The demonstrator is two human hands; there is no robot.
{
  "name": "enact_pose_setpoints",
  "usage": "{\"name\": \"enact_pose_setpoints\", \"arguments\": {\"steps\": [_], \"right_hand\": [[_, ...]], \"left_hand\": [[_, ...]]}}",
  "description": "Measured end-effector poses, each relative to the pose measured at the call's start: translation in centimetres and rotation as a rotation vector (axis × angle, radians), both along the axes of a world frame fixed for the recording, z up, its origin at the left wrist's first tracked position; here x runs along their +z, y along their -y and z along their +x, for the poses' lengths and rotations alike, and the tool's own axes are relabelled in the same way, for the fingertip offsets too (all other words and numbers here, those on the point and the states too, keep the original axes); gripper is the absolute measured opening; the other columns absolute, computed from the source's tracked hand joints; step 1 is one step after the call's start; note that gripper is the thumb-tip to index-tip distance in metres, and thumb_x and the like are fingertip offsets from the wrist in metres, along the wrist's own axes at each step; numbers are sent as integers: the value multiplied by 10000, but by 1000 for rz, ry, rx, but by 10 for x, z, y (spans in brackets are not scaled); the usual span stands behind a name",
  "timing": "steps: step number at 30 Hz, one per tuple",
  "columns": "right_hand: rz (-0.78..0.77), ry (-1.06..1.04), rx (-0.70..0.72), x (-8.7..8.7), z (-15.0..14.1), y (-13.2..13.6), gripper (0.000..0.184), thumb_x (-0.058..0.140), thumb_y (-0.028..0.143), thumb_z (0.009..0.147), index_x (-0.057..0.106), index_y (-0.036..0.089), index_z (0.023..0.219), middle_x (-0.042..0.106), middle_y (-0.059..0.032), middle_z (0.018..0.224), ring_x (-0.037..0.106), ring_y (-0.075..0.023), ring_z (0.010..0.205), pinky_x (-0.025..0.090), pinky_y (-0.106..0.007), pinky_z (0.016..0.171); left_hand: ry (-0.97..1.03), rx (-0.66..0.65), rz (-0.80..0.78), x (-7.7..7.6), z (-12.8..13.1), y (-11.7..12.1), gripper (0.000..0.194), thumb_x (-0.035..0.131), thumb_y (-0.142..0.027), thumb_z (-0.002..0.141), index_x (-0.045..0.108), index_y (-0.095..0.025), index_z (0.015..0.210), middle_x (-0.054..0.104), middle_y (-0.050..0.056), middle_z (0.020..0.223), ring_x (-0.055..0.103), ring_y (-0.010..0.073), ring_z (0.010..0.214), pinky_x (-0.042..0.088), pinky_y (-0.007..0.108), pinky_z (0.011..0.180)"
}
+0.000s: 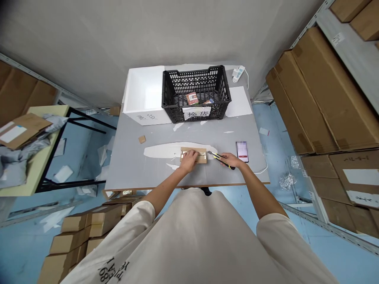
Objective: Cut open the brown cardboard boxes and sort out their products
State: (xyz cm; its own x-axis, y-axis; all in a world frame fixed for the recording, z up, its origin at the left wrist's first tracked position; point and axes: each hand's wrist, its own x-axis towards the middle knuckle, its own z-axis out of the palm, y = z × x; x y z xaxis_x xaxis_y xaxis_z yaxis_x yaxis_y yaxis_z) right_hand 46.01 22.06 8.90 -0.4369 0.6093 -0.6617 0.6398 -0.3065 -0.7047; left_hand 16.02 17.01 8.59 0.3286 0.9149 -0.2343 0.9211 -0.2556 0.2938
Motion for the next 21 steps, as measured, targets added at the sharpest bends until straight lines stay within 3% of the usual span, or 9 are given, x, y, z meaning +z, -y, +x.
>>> {"name": "enact_pose_setpoints", "arguments": {"steps": [5, 8, 11, 16, 21], "right_hand": [[178, 61, 3, 13, -4, 17, 452, 517, 623, 923, 667, 241, 1111, 740, -20, 909, 665, -171, 742, 494, -255, 627], [399, 121, 101, 17, -10, 27, 436, 431, 540, 995, 672, 295, 1263, 737, -33, 1025, 675, -215, 911, 521, -315, 792], [565, 229, 220, 15, -16, 35, 429, 469, 449, 999, 611, 333, 1386, 691, -65, 1165, 645, -246, 1055, 500, -342, 895], [651, 306, 260, 6, -18, 38, 460, 509, 401, 987, 570, 321, 1436, 641, -83, 1158, 641, -248, 1034, 493, -333, 893], [674, 292, 232, -1, -22, 42, 462, 511, 402, 989, 567, 319, 1440, 628, -83, 1149, 628, -250, 1050, 488, -342, 916]], "left_hand": [[38, 81, 21, 5, -2, -11, 423, 450, -185, 941, 455, -245, 1359, 454, 116, 1433, 506, 281, 1205, 390, 433, 996], [22, 84, 36, 1, -3, -16, 454, 454, -149, 920, 467, -255, 1361, 461, 112, 1445, 462, 291, 1267, 354, 463, 1047], [24, 95, 49, -4, -1, -19, 475, 470, -142, 906, 473, -262, 1365, 469, 116, 1438, 396, 297, 1329, 326, 487, 1076], [-5, 122, 56, -10, 2, -20, 475, 442, -141, 911, 485, -253, 1371, 492, 128, 1414, 394, 304, 1326, 335, 508, 1064], [8, 98, 102, -12, 2, -9, 571, 353, -143, 949, 380, -251, 1508, 429, 150, 1519, 351, 307, 1399, 297, 520, 1106]]}}
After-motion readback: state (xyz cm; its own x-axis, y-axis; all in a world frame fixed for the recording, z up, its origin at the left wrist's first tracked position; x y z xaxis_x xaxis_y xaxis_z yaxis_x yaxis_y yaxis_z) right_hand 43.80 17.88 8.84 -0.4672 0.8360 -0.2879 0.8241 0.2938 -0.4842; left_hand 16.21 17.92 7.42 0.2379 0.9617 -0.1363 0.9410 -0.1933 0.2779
